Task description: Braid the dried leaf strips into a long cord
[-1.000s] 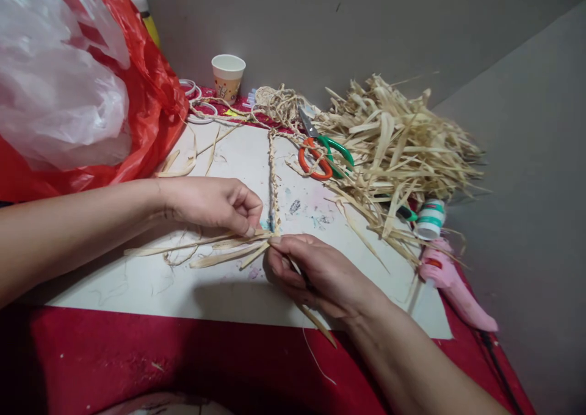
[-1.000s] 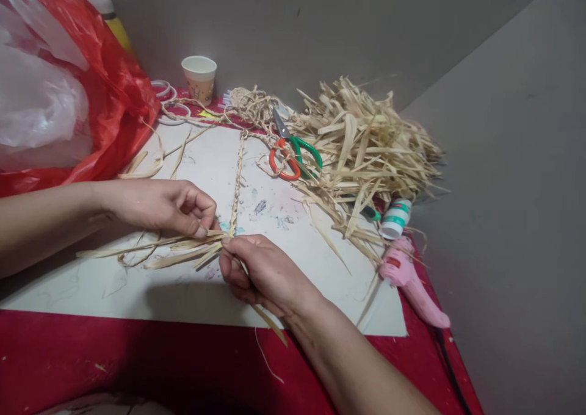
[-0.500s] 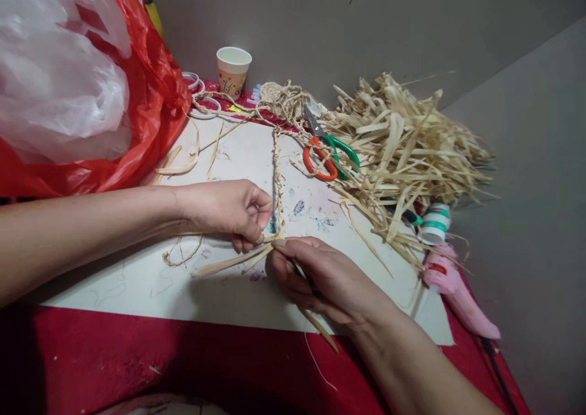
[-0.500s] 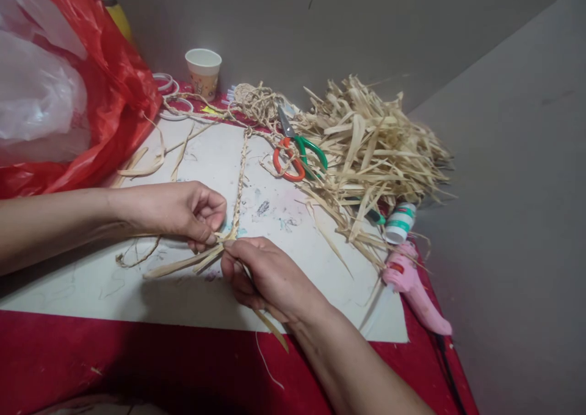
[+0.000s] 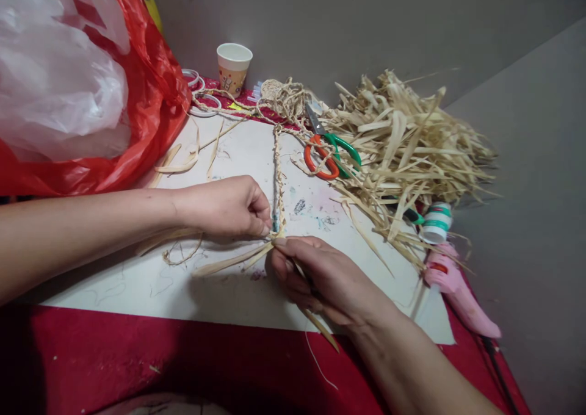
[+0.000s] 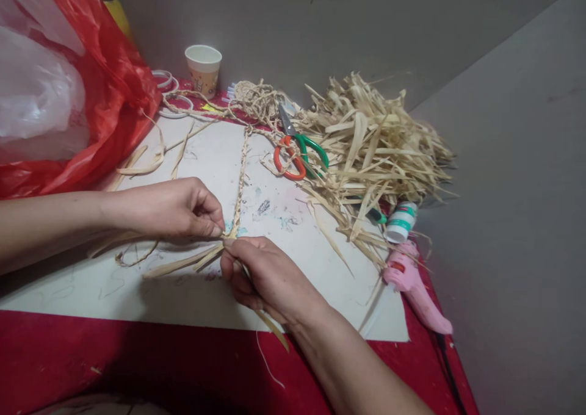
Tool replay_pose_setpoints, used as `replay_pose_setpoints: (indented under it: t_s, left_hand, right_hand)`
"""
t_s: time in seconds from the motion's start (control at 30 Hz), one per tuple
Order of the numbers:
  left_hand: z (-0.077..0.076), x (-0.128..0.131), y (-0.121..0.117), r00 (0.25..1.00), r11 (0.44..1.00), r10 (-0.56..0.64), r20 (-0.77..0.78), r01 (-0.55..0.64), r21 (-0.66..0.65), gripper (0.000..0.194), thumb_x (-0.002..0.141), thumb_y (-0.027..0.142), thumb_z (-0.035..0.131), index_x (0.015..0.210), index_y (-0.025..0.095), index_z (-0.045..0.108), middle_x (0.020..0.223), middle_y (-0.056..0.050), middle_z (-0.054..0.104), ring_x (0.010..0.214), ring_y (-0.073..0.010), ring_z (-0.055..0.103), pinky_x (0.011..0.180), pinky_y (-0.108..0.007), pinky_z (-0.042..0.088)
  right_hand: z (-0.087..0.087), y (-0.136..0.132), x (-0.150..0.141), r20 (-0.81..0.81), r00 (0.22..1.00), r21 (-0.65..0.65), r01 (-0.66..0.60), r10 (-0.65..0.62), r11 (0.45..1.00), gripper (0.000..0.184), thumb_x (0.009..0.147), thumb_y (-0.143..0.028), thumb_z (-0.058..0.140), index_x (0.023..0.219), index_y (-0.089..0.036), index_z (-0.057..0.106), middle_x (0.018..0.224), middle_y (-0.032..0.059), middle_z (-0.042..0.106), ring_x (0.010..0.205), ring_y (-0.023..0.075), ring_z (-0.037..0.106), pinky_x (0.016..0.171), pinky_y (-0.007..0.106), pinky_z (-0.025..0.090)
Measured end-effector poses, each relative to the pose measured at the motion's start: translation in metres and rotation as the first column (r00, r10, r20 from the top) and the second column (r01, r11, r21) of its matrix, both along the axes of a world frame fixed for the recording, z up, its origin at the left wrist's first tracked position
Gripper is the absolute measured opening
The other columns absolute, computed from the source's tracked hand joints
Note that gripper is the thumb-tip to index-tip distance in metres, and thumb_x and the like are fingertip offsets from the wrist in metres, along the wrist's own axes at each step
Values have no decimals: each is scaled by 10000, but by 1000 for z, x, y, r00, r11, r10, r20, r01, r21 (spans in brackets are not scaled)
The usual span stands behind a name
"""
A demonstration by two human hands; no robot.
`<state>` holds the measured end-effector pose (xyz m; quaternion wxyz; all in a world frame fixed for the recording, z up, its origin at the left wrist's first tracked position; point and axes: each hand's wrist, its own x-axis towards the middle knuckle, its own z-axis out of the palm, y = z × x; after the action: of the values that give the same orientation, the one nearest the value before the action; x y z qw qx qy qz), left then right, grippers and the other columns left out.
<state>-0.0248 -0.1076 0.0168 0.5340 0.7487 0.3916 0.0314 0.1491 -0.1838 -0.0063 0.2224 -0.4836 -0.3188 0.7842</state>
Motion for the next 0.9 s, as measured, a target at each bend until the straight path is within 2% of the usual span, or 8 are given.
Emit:
replay_pose_setpoints:
  t_s: [0.17,0.37,0.53,0.7,0.8,0.9]
  left_hand:
    - [11,3,-6,997,999,-14,-76,17,36,116,721,170,549,605,154,546,487,66,426,453,-61,349,472,-211,260]
    - [11,4,-8,992,990,-96,-80,103,97,160,752,158,489,592,166,473,531,51,393,513,-74,334,488,-209,247]
    - [12,3,-10,992,988,-113,-60,119,101,158,755,171,480,602,159,518,522,54,399,506,-72,333,492,-206,250]
    - [10,3,-11,985,985,-124,-119,136,103,165,757,227,494,669,154,613,527,49,468,496,-79,376,495,-217,264]
    - [5,4,-11,986,969,-119,-121,142,202,201,769,236,480,668,154,633,564,30,521,525,-90,417,518,-223,283]
    - [3,6,-13,983,927,-123,-136,163,338,212,775,199,473,623,151,612,598,9,552,544,-92,429,536,-229,283]
  right_hand:
    - [-2,0,-1,-22,1000,14,5,-5,1000,386,840,-375,512,543,-129,530,389,-53,331,297,28,245,302,148,171]
    - [-3,-1,0,-32,999,20,7,-6,1000,397,849,-375,509,536,-131,520,383,-58,321,299,24,232,304,149,168]
    - [-2,-1,0,-37,999,22,9,-8,1000,391,838,-380,522,534,-134,522,383,-60,317,304,25,227,302,147,175]
    - [-2,0,0,-30,999,20,15,-14,1000,375,829,-367,527,531,-139,515,389,-60,321,304,27,232,302,153,176]
    - [-2,0,0,-26,1000,16,14,-14,1000,373,831,-365,524,534,-140,511,389,-64,312,307,27,221,304,155,173]
    - [-2,-1,0,-28,1000,21,4,-3,1000,383,839,-370,517,533,-139,511,394,-62,314,313,28,224,305,153,175]
